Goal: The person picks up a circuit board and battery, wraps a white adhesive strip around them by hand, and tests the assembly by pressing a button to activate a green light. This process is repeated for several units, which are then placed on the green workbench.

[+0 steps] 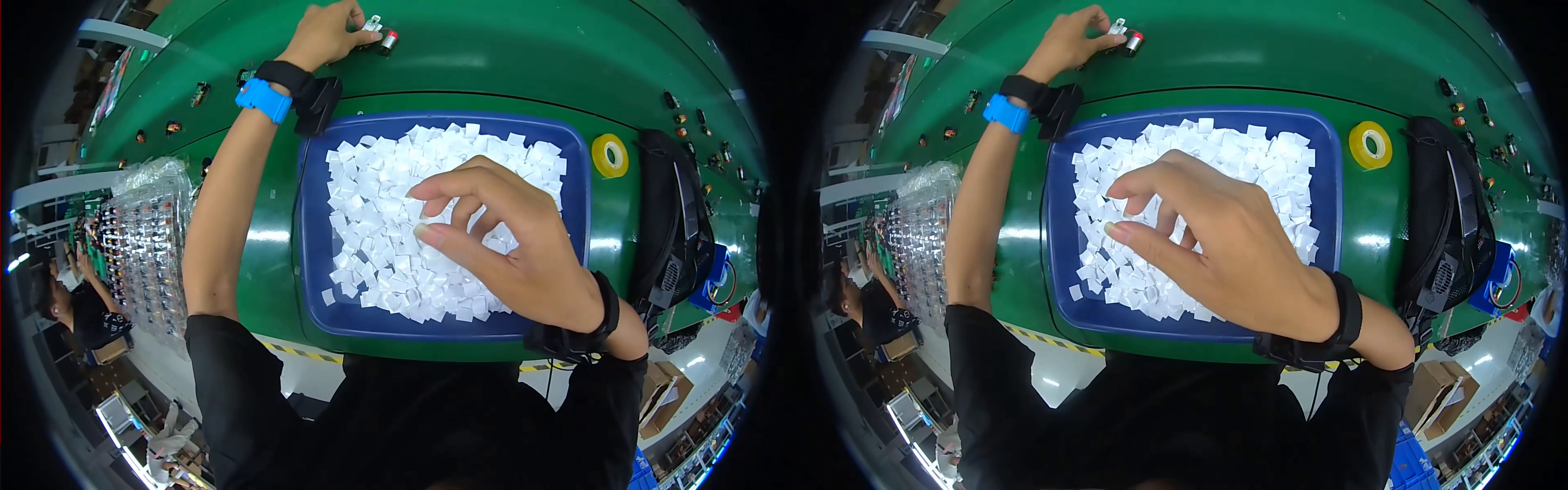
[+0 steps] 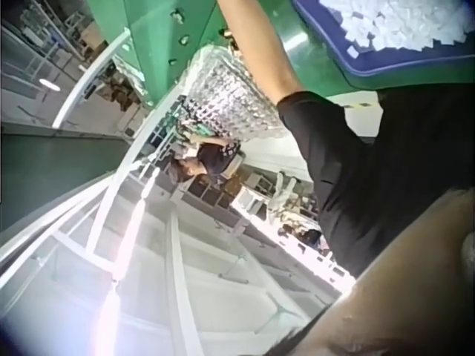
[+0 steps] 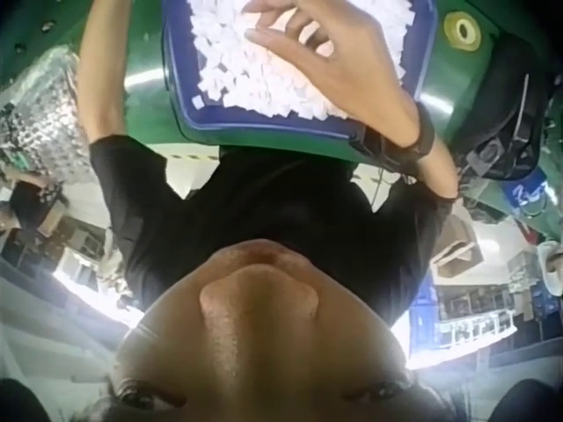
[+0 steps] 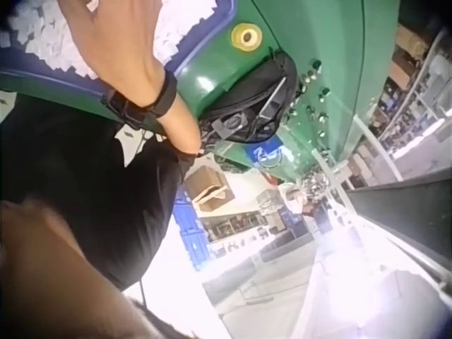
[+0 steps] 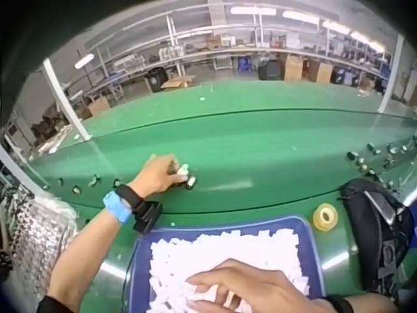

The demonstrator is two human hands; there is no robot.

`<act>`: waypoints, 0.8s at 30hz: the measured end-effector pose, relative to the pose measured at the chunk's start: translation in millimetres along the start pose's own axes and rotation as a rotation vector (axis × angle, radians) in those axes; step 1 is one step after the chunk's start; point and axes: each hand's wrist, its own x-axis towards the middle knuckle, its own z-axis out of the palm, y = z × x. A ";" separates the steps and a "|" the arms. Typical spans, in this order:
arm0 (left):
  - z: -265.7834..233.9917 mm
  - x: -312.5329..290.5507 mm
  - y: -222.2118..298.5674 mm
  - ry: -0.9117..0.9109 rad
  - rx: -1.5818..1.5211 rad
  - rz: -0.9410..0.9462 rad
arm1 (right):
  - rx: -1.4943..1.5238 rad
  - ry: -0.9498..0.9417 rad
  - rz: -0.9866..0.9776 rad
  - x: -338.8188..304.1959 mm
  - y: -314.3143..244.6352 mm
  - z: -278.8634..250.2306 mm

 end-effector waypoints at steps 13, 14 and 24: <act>-45.0 -62.8 149.9 0.110 -0.098 0.113 | -0.494 0.268 -0.231 12.9 20.1 -22.4; -41.7 -74.7 153.2 0.141 -0.150 0.111 | -0.587 0.286 -0.256 14.3 21.4 -21.9; -28.8 -138.1 210.3 0.208 -0.316 0.097 | -0.769 0.232 -0.468 11.1 26.1 -16.0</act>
